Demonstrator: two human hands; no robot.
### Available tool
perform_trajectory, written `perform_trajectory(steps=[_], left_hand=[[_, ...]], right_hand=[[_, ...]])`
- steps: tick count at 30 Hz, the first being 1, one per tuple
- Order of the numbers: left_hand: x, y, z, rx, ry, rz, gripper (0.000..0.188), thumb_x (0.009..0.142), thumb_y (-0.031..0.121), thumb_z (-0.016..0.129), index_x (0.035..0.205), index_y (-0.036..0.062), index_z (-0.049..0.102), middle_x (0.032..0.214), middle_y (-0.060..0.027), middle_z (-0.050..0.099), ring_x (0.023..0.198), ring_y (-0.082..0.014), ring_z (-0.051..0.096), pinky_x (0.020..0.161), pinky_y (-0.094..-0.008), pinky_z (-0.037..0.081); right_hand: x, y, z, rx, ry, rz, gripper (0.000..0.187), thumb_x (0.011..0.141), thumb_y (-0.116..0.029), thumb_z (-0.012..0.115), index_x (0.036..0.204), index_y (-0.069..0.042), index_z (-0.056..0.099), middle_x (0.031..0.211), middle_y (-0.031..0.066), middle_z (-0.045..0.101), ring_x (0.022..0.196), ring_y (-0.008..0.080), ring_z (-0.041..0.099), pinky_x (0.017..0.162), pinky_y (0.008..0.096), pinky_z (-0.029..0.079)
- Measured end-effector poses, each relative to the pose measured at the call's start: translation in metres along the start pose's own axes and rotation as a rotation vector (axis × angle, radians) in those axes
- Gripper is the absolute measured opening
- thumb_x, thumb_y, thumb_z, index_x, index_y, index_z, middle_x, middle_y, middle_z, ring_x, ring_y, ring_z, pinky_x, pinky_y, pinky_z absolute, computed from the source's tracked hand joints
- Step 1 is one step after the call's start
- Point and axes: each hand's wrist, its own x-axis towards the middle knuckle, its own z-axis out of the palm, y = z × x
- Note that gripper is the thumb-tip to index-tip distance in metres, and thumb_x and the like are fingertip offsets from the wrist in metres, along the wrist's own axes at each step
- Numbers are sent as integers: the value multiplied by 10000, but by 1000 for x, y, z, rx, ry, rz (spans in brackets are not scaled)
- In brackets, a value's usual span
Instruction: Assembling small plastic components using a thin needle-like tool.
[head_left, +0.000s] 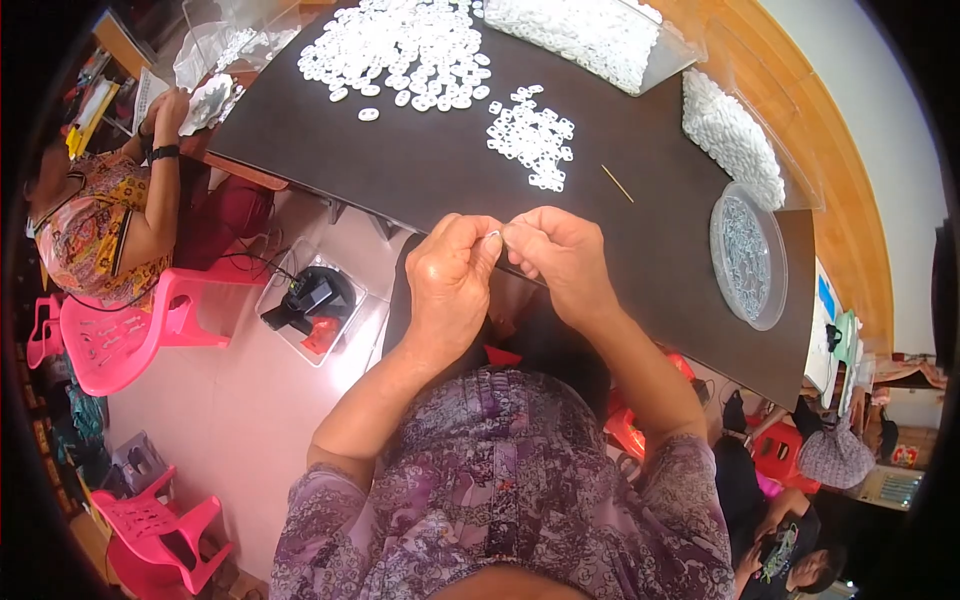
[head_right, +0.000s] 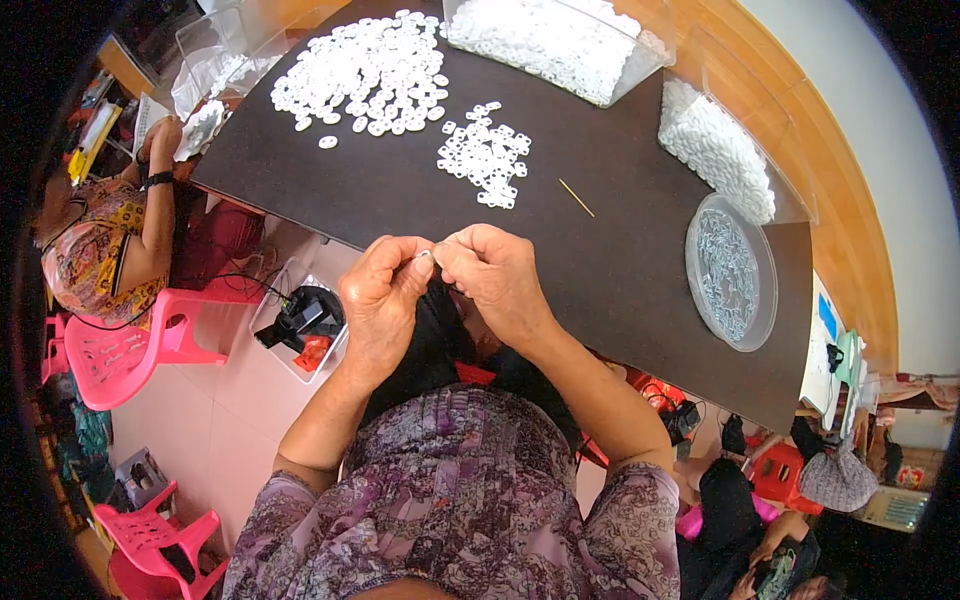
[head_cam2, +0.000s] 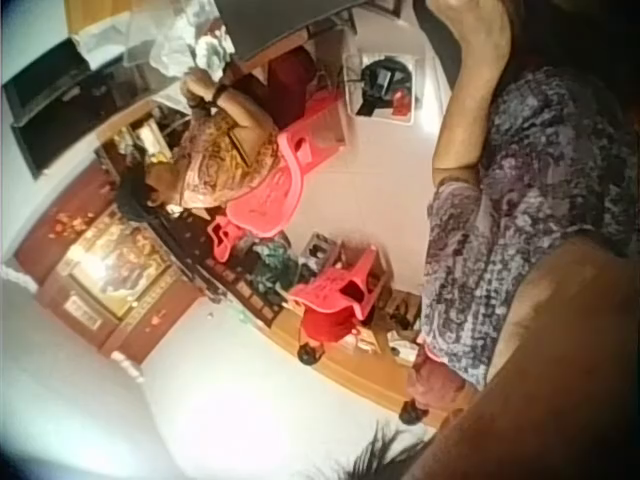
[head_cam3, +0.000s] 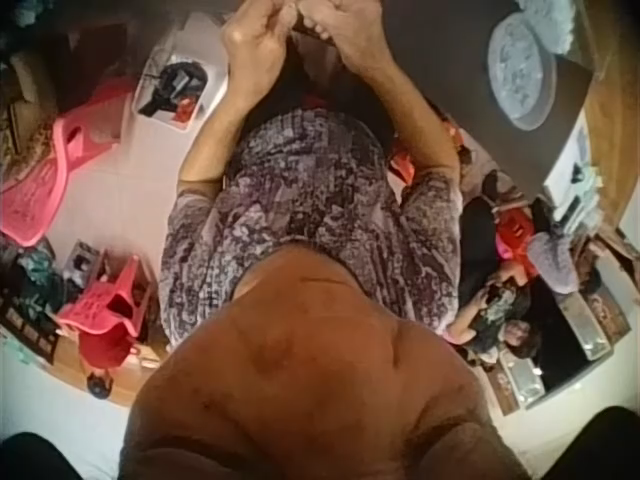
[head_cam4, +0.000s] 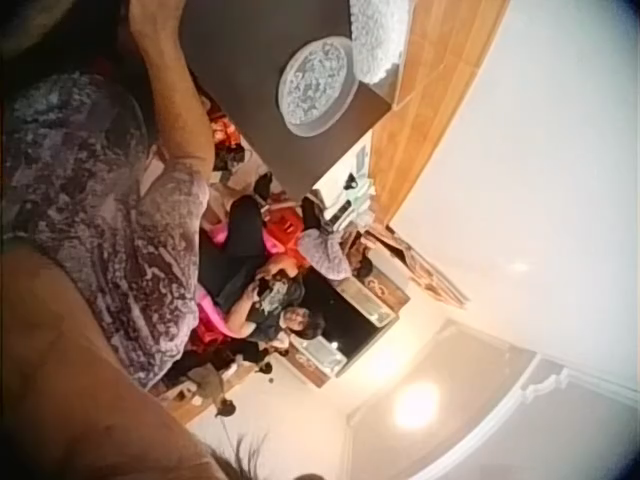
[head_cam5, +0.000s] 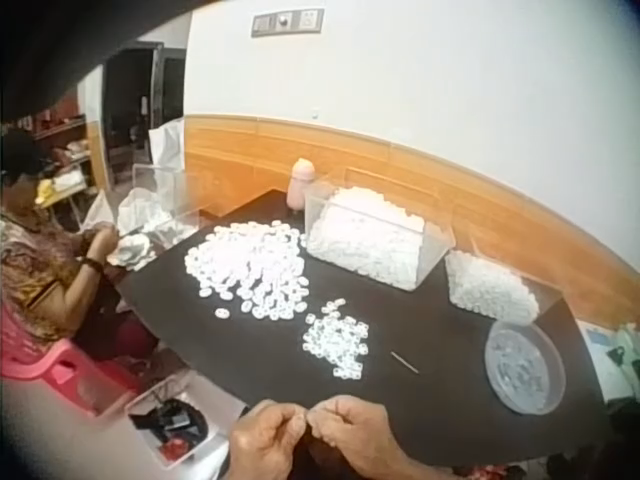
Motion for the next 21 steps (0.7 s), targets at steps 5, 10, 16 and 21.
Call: perform_trajectory(steps=[5,10,16,21], left_hand=[[-2,2,-3,-164,-7,-178,83,857,29,605,912,-30,623,759,5,569,643,-55,490,554,-187,408],[-4,-6,0,-104,46,-144,117,859,66,615,941,-16,633,779,13,592,633,-41,492,536,-171,406],[-1,-1,-3,-279,38,-292,119,863,68,614,941,-16,646,773,0,619,617,-43,510,531,-171,414],[-1,2,-5,-393,42,-369,136,865,74,614,951,-27,648,778,-17,633,615,-49,525,530,-174,421]], right_hand=[[2,0,2,-33,-5,-59,153,868,-149,588,835,-2,615,697,-8,564,615,38,472,565,184,397],[4,-1,8,-103,24,-105,196,861,-149,573,795,33,606,683,11,579,634,63,503,561,224,413],[8,6,7,-158,-2,-173,157,877,-143,568,830,0,614,702,-16,570,637,33,483,558,186,397],[5,-2,9,-156,-5,-206,162,874,-93,549,801,44,595,698,50,605,648,101,548,605,256,455]])
